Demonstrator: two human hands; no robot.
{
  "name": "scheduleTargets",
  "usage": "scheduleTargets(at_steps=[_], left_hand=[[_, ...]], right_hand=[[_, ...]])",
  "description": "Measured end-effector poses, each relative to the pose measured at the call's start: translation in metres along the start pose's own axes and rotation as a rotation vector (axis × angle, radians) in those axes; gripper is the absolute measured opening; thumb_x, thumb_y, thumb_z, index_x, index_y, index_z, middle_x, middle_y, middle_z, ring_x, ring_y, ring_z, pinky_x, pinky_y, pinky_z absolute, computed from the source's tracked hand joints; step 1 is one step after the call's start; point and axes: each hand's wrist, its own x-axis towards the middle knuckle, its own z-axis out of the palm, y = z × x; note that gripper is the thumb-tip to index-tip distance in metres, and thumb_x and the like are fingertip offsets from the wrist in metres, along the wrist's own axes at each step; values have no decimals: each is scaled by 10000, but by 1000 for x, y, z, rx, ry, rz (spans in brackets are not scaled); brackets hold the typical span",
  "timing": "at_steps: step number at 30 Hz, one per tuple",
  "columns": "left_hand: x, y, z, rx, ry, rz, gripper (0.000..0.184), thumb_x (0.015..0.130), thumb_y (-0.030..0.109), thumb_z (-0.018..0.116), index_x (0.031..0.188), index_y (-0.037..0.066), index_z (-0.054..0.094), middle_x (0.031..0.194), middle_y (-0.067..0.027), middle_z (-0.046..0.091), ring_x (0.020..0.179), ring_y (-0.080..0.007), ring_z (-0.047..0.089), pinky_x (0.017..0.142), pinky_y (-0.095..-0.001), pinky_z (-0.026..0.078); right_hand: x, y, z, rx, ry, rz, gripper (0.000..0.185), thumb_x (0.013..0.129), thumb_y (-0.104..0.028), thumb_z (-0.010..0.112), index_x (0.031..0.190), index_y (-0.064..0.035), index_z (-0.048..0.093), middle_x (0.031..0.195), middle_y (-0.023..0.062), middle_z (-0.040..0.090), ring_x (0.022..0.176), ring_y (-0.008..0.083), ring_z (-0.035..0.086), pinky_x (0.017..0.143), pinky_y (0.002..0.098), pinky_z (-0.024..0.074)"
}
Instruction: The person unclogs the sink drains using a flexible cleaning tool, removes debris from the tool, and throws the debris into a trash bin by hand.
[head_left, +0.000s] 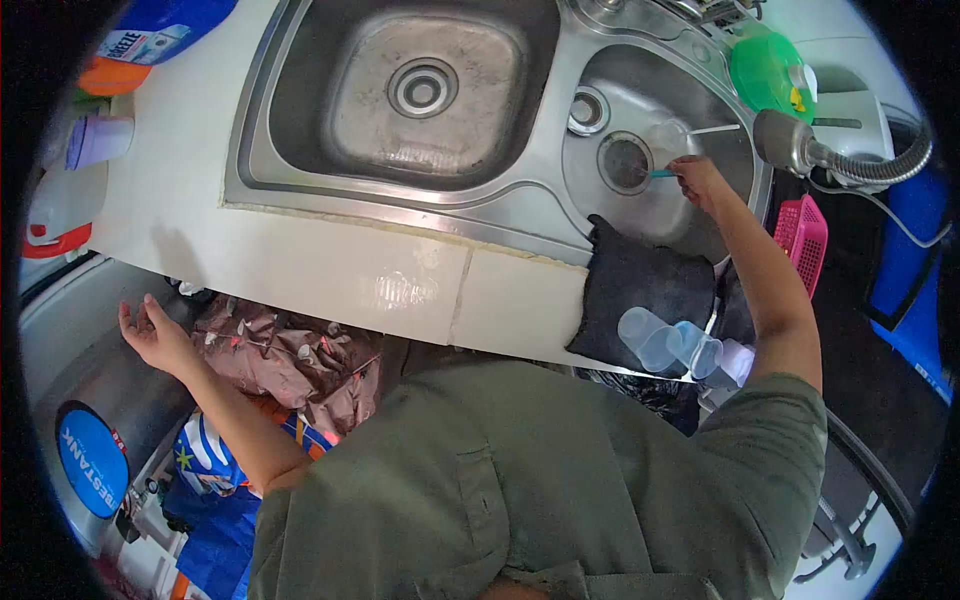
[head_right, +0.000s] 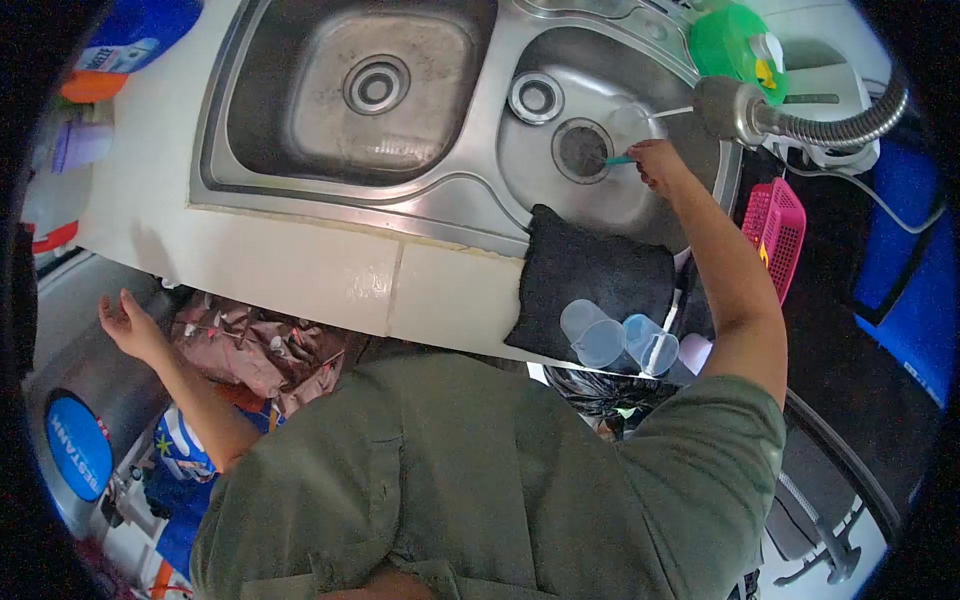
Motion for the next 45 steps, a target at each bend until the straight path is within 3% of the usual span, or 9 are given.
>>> scheduleTargets(at_steps=[19,22,25,27,28,31,38,42,45], left_hand=[[-1,22,40,-86,-79,-33,409,784,113,605,1149,36,437,879,-102,535,766,-130,518,644,-225,422],[-1,22,43,-71,-80,-39,407,783,119,608,1147,45,443,882,-103,533,780,-137,517,664,-237,424],[-2,23,44,-66,-77,-38,404,782,128,609,1146,51,449,898,-108,533,802,-146,516,689,-248,424],[-2,19,44,-58,-87,-55,402,782,129,607,1145,51,452,910,-111,532,817,-153,516,700,-253,426],[-3,19,44,-57,-87,-55,402,782,129,607,1145,51,452,910,-111,532,817,-153,516,700,-253,426],[-5,19,42,-52,-92,-66,407,781,127,608,1144,35,449,919,-115,532,822,-153,516,700,-255,429],[-8,5,33,-107,-93,-78,418,779,113,614,1146,16,439,925,-119,534,824,-154,514,709,-251,426],[-7,-1,24,-54,-81,-65,418,780,108,613,1147,16,435,912,-109,536,815,-150,514,705,-250,425],[-3,-13,21,10,-55,-11,409,782,108,610,1143,17,440,893,-101,542,794,-145,519,698,-247,425]], right_hand=[[-63,-15,-60,319,-83,-15,99,824,-206,541,822,-113,509,513,-56,336,377,62,286,342,221,209],[-56,-9,-70,239,-70,-92,114,822,-213,543,840,-101,550,523,-55,381,399,60,333,361,224,239],[-40,4,-63,-102,209,-300,170,806,-209,548,858,-54,595,557,28,504,462,140,464,423,271,347],[-34,8,-48,-543,347,-605,221,779,-220,548,880,-34,612,673,129,591,608,262,569,552,339,428],[-43,-1,-35,-673,384,-608,220,758,-230,541,865,-50,606,757,167,589,750,335,574,651,403,438],[-43,-17,-15,-834,488,-640,208,755,-237,527,840,-66,609,776,168,593,779,343,566,665,425,440],[-55,-45,-7,-1211,360,-514,179,753,-205,514,837,-85,618,804,161,601,796,333,572,689,419,453],[-65,-39,-6,-1153,244,-599,167,753,-189,516,826,-72,611,796,161,601,795,331,572,688,420,452],[-72,-38,-1,-1126,369,-646,153,755,-177,512,806,-63,601,772,154,601,774,333,576,669,428,453]])
